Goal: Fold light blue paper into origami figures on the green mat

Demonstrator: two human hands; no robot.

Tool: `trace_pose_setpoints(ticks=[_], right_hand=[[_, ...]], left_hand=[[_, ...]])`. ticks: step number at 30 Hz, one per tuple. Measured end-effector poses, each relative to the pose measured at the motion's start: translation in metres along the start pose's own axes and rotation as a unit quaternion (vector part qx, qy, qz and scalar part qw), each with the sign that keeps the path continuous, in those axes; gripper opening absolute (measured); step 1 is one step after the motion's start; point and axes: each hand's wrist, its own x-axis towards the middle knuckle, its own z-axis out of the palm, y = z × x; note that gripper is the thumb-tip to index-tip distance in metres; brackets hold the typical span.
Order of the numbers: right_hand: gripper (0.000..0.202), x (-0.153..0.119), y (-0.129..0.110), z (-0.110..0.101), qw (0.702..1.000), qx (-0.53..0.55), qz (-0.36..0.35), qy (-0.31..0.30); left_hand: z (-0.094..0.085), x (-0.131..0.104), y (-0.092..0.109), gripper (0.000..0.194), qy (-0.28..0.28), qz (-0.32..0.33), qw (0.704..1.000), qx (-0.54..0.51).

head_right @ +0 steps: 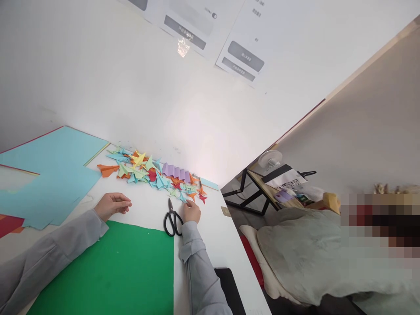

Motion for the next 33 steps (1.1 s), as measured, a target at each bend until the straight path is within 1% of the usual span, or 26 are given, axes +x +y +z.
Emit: trace_pose_setpoints(ticks=[3,7,11,13,15,19,20,22,25,28,31,33], right_hand=[[0.028,-0.002,-0.003,-0.001,1.000,0.006,0.001,0.000],[0.026,-0.009,-0.005,-0.008,1.000,0.023,0.000,0.014],[0.029,-0.027,-0.015,-0.015,0.997,0.064,-0.036,0.013],[0.031,-0.043,-0.026,-0.014,0.993,0.094,-0.074,-0.013],[0.031,-0.062,-0.039,-0.008,0.983,0.123,-0.119,-0.061],[0.022,-0.103,-0.066,0.015,0.948,0.158,-0.215,-0.176],[0.022,-0.111,-0.072,0.021,0.938,0.164,-0.236,-0.194],[0.023,-0.124,-0.079,0.032,0.925,0.172,-0.267,-0.207],[0.022,-0.133,-0.080,0.039,0.910,0.169,-0.312,-0.215],[0.025,-0.134,-0.074,0.038,0.902,0.159,-0.340,-0.214],[0.027,-0.132,-0.069,0.036,0.898,0.149,-0.356,-0.214],[0.028,-0.132,-0.067,0.036,0.897,0.136,-0.366,-0.210]], left_hand=[[0.000,0.000,0.001,0.034,-0.001,-0.001,1.000,0.001],[0.000,0.000,0.001,0.035,0.000,-0.002,1.000,-0.002],[0.000,0.000,0.000,0.034,0.001,-0.004,1.000,0.000],[0.000,0.001,-0.001,0.034,0.001,-0.005,1.000,0.003],[0.001,0.001,-0.002,0.033,0.002,-0.001,1.000,0.004],[0.002,0.000,-0.003,0.033,0.001,0.017,1.000,0.015],[0.002,-0.001,-0.002,0.033,-0.001,0.024,0.999,0.021],[0.002,-0.003,-0.001,0.035,0.003,0.036,0.999,0.037],[0.002,-0.006,-0.001,0.038,0.024,0.060,0.996,0.066],[0.004,-0.011,-0.003,0.036,0.047,0.088,0.988,0.116],[0.006,-0.021,-0.002,0.030,0.050,0.107,0.975,0.190],[0.003,-0.031,0.002,0.023,0.048,0.114,0.961,0.248]])
